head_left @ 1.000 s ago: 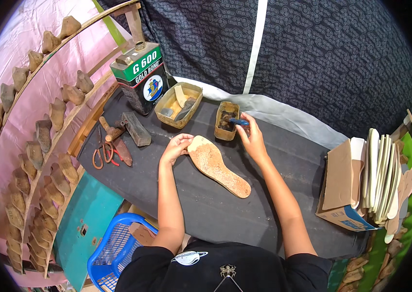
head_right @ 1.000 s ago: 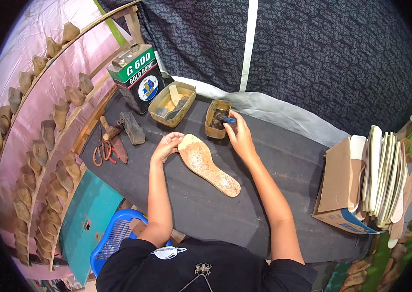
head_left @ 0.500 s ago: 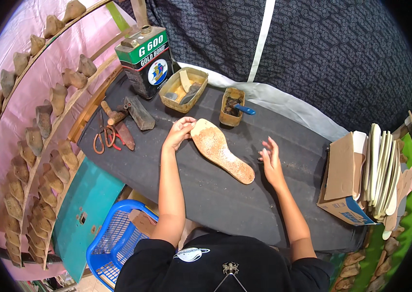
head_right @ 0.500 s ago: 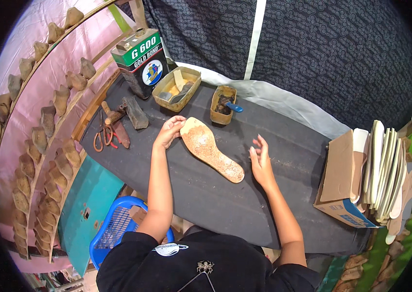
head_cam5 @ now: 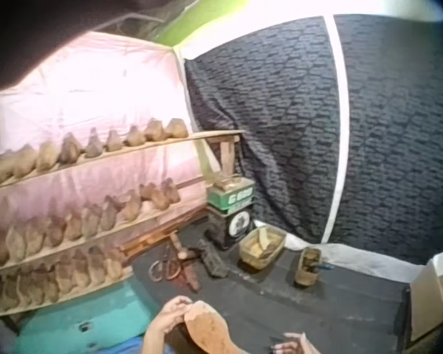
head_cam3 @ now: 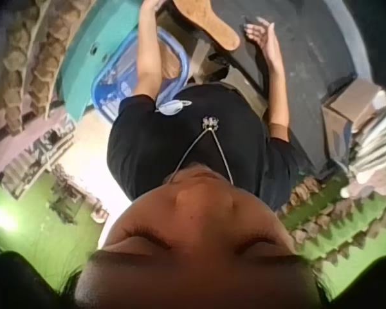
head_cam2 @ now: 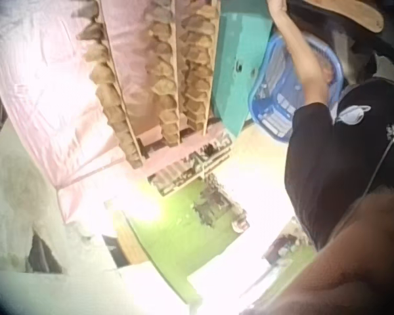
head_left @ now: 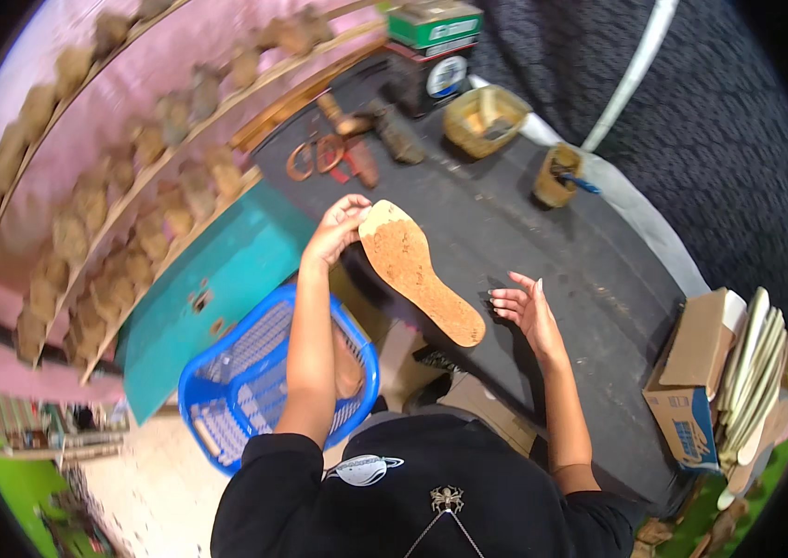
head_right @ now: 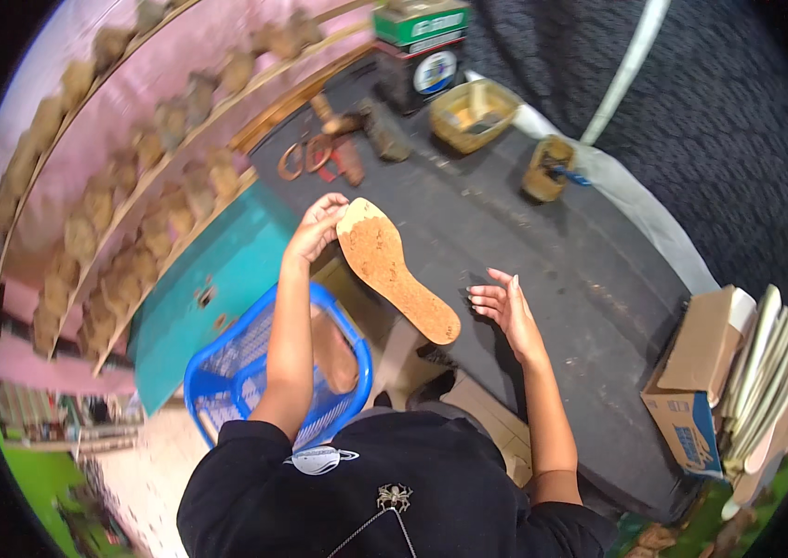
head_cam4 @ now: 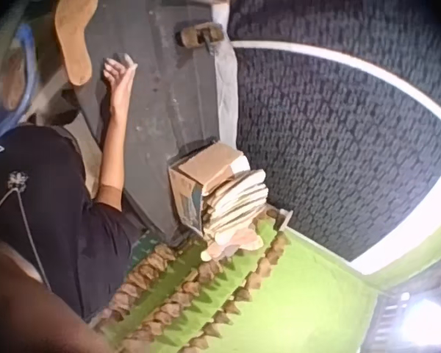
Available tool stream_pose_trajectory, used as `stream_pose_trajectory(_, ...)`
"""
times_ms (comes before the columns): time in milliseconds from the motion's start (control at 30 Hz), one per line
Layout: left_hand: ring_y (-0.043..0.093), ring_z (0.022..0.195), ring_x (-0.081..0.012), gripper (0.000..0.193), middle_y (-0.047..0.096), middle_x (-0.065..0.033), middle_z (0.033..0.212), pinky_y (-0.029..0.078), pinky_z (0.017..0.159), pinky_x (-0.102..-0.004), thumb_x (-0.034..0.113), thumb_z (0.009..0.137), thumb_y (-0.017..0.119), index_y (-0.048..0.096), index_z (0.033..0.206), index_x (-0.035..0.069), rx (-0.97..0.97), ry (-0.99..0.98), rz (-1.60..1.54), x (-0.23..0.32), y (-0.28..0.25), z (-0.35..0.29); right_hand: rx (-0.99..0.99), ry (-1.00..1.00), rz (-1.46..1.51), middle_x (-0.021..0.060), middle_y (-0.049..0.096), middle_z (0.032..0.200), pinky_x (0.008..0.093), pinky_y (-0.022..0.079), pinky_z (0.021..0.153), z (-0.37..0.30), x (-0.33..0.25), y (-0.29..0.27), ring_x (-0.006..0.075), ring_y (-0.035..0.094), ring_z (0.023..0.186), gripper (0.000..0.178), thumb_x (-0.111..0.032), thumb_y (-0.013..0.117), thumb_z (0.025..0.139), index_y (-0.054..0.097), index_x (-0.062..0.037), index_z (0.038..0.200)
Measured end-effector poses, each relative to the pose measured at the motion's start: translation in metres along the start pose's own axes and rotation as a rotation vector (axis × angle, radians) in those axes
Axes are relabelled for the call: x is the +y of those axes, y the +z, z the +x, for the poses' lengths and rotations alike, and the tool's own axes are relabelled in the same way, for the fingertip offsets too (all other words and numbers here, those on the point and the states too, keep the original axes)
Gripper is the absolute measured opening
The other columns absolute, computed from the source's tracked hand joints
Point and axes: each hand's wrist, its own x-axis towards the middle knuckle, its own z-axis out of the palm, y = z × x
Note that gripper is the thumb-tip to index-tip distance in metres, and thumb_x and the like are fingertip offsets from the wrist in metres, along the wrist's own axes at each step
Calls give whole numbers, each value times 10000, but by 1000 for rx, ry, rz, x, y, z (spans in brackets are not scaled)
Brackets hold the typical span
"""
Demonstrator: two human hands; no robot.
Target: Applying adhesive to shoe soles using a brush.
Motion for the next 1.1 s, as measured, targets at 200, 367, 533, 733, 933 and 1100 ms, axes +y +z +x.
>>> stream_pose_trajectory(200, 537, 804, -92, 155, 556, -1, 876, 460, 664, -247, 142, 799, 542, 474, 933, 102, 253, -52, 117, 23, -90, -127, -238, 86, -107, 137, 513, 983, 291, 396, 818, 5, 44, 84, 171, 493, 902, 512, -418, 221, 893, 342, -4, 1169)
stream_pose_trajectory(367, 528, 792, -78, 224, 551, -2, 904, 453, 635, -224, 165, 800, 543, 484, 1005, 96, 445, -163, 195, -2, -159, -223, -366, -3, -525, 133, 497, 1020, 291, 352, 852, -5, 84, 144, 192, 474, 960, 402, -308, 313, 898, 363, 4, 1147)
stream_pose_trajectory(533, 529, 687, -41, 240, 586, 28, 832, 424, 582, -179, 226, 795, 553, 553, 1001, 101, 488, -311, 383, -37, -194, -274, -567, 147, -501, 121, 491, 1034, 292, 355, 844, -10, 145, 176, 175, 464, 967, 427, -347, 301, 894, 365, -20, 1161)
stream_pose_trajectory(733, 549, 705, -57, 227, 604, 17, 842, 440, 579, -209, 222, 795, 550, 579, 982, 97, 558, -359, 408, -89, -214, -297, -627, 370, -573, 99, 493, 1015, 299, 374, 818, -4, 215, 188, 169, 472, 954, 488, -429, 276, 881, 365, -52, 1178)
stream_pose_trajectory(933, 552, 734, -78, 170, 606, -13, 832, 459, 616, -235, 137, 797, 541, 597, 939, 60, 562, -363, 391, -133, -237, -303, -642, 397, -567, 104, 486, 1027, 310, 369, 828, 3, 248, 195, 178, 462, 972, 494, -436, 269, 880, 358, -44, 1167)
stream_pose_trajectory(1100, 546, 749, -89, 157, 606, -24, 836, 453, 648, -238, 130, 787, 553, 606, 913, 52, 539, -306, 443, -174, -266, -299, -688, 288, -698, 138, 487, 1039, 292, 372, 828, 21, 283, 191, 192, 471, 980, 455, -377, 319, 882, 374, -3, 1136)
